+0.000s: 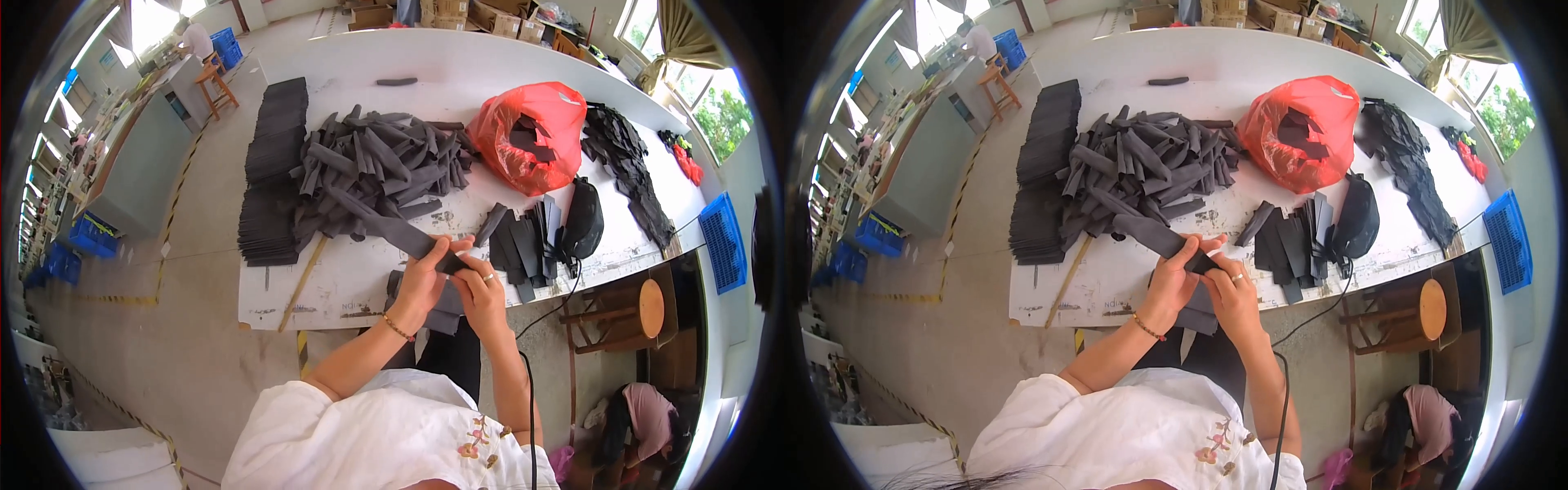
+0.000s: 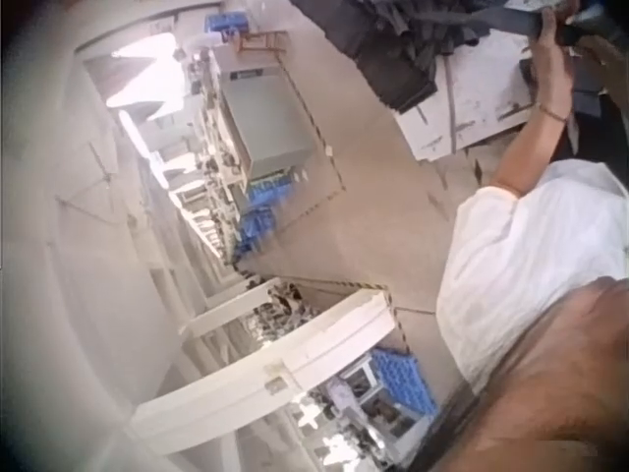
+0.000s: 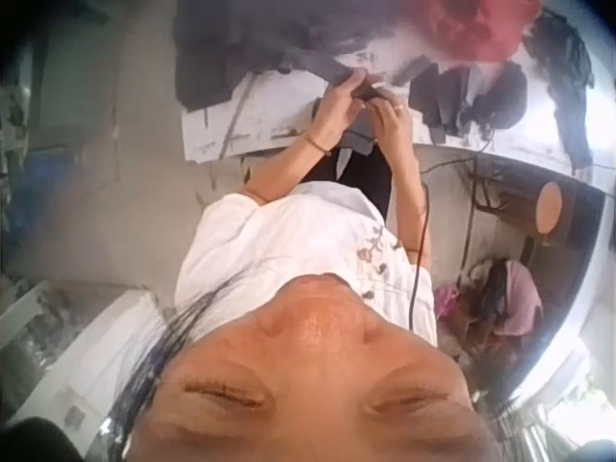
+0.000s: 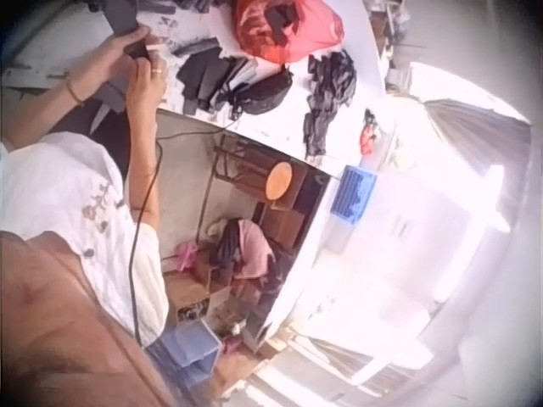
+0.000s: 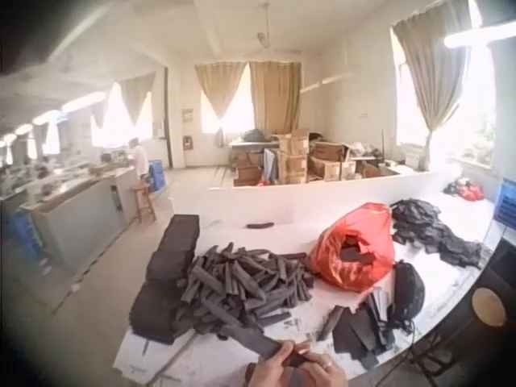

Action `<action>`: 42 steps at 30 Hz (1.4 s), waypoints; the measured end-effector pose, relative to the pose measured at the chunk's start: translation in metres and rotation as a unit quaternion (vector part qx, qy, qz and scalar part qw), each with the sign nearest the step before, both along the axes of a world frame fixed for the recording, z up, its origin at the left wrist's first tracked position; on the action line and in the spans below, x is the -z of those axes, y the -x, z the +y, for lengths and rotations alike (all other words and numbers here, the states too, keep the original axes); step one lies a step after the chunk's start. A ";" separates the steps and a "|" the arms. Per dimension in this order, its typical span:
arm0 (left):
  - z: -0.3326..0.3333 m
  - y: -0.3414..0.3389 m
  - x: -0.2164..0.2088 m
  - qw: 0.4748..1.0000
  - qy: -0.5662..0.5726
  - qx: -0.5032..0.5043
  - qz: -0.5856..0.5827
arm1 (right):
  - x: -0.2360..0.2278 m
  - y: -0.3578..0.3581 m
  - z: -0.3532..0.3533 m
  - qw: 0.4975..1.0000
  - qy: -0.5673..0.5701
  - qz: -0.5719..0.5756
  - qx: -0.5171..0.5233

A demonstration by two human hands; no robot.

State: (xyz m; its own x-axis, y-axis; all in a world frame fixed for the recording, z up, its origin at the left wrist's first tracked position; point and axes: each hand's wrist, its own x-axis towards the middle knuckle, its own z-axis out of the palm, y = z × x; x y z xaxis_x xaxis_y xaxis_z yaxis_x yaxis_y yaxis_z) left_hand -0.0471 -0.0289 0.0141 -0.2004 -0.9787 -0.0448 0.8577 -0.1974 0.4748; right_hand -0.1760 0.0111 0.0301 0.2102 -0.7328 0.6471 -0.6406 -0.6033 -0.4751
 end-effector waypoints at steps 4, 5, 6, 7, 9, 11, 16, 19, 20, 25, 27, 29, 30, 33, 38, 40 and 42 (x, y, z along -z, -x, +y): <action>-0.003 -0.011 -0.010 0.999 -0.031 0.015 -0.021 | -0.016 -0.010 0.002 0.998 -0.053 -0.021 0.020; -0.005 -0.012 -0.009 0.999 -0.035 0.012 -0.020 | -0.014 -0.009 0.003 0.998 -0.058 -0.020 0.017; -0.006 -0.011 -0.007 0.999 -0.019 0.014 -0.031 | -0.013 -0.007 0.004 0.997 -0.076 -0.002 0.019; -0.008 -0.011 -0.007 0.999 -0.001 0.018 -0.042 | -0.012 -0.005 0.004 0.995 -0.092 0.015 0.023; -0.007 -0.011 -0.007 0.999 -0.013 0.002 -0.033 | -0.008 -0.001 0.003 0.997 -0.077 0.013 0.010; -0.007 -0.012 -0.019 0.999 -0.025 -0.012 -0.024 | -0.007 0.007 0.001 0.998 -0.060 0.011 -0.001; -0.011 -0.015 -0.029 0.996 0.038 -0.078 0.011 | -0.017 0.011 -0.003 0.999 -0.029 -0.018 -0.018; -0.009 -0.007 -0.028 0.996 0.047 -0.080 0.017 | -0.022 0.008 -0.007 0.999 -0.011 -0.032 -0.016; -0.007 -0.005 -0.028 0.996 0.045 -0.072 0.018 | -0.023 0.006 -0.007 0.999 -0.009 -0.032 -0.025; 0.001 0.001 -0.024 0.998 0.015 -0.064 0.015 | -0.020 -0.003 -0.012 0.999 -0.008 -0.039 -0.032; 0.002 0.002 -0.025 0.998 0.003 -0.062 0.026 | -0.021 -0.002 -0.013 0.999 -0.008 -0.030 -0.031; 0.003 0.003 -0.025 0.997 0.004 -0.071 0.029 | -0.023 -0.007 -0.014 0.999 -0.002 -0.031 -0.033; 0.004 0.004 -0.025 0.997 0.004 -0.076 0.032 | -0.024 -0.009 -0.015 0.999 0.004 -0.031 -0.032; 0.004 0.006 -0.019 0.996 -0.006 -0.078 0.034 | -0.020 -0.011 -0.015 0.999 -0.002 -0.029 -0.031; 0.005 0.004 -0.020 0.997 -0.006 -0.074 0.032 | -0.021 -0.010 -0.012 0.999 -0.011 -0.022 -0.031; 0.005 0.003 -0.021 0.997 -0.004 -0.066 0.028 | -0.021 -0.009 -0.010 0.999 -0.020 -0.018 -0.025; 0.001 0.003 -0.021 0.998 0.007 -0.069 0.012 | -0.017 -0.010 -0.007 0.981 -0.143 -0.128 -0.021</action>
